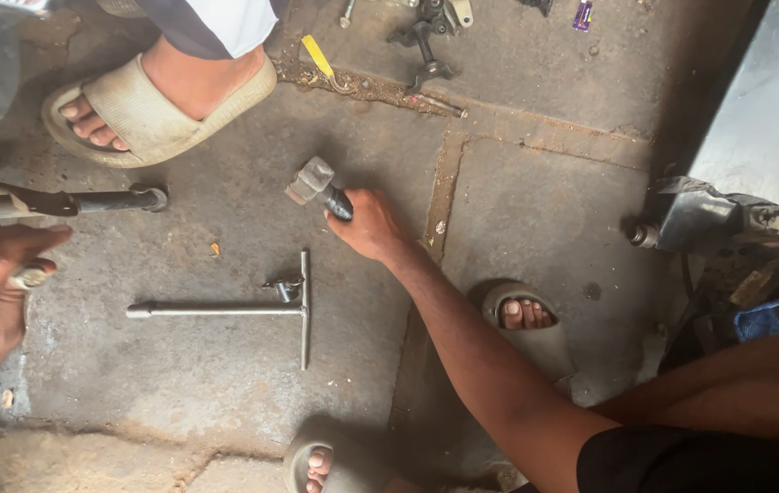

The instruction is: Repairing a motorcycle kickstand or frame area using a hammer and a T-handle wrench.

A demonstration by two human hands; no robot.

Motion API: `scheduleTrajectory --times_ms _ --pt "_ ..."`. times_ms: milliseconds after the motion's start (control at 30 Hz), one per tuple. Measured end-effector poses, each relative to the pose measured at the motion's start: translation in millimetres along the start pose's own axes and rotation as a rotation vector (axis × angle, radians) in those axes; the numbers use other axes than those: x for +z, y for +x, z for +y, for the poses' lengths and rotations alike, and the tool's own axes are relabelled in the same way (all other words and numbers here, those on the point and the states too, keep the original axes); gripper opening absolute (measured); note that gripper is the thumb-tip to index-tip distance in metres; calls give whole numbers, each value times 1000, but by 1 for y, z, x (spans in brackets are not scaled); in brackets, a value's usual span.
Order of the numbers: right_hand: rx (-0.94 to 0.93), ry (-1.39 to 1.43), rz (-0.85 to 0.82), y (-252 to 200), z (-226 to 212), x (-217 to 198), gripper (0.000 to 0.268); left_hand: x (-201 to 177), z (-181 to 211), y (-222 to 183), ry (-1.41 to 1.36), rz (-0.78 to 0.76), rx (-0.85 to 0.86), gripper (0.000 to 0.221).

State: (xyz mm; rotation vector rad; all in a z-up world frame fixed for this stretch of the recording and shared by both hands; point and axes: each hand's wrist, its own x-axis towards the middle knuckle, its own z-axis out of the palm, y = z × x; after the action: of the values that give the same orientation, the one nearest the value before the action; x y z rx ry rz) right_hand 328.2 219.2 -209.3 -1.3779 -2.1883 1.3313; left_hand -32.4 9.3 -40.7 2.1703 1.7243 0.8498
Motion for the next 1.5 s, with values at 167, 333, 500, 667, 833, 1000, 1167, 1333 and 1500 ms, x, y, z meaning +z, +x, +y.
scheduleTrajectory --times_ms 167,333,500,667,833,1000,1167,1333,1500 --pt "51 -15 35 8 1 -12 22 44 -127 -74 -164 13 -208 23" --pt "129 -4 40 15 8 -21 20 31 -118 -87 20 5 -293 19" --pt "34 -16 122 17 13 -18 23 23 -74 -57 111 -4 -236 35" --pt "107 -30 107 20 12 -25 24 31 -124 -91 56 14 -243 45" --pt "137 -15 63 19 11 -20 25 34 -121 -86 -270 108 -402 30" --pt "150 -48 91 13 -4 -27 25 22 -92 -71 164 -96 -331 32" --pt "231 -140 -27 9 -15 -34 32 -7 23 1 163 -31 -127 34" --pt "233 -460 -98 1 -31 -56 48 -12 50 23 278 -12 -74 32" --pt "89 -368 -115 11 -19 -48 49 -8 -11 -35 1157 -526 -442 27"
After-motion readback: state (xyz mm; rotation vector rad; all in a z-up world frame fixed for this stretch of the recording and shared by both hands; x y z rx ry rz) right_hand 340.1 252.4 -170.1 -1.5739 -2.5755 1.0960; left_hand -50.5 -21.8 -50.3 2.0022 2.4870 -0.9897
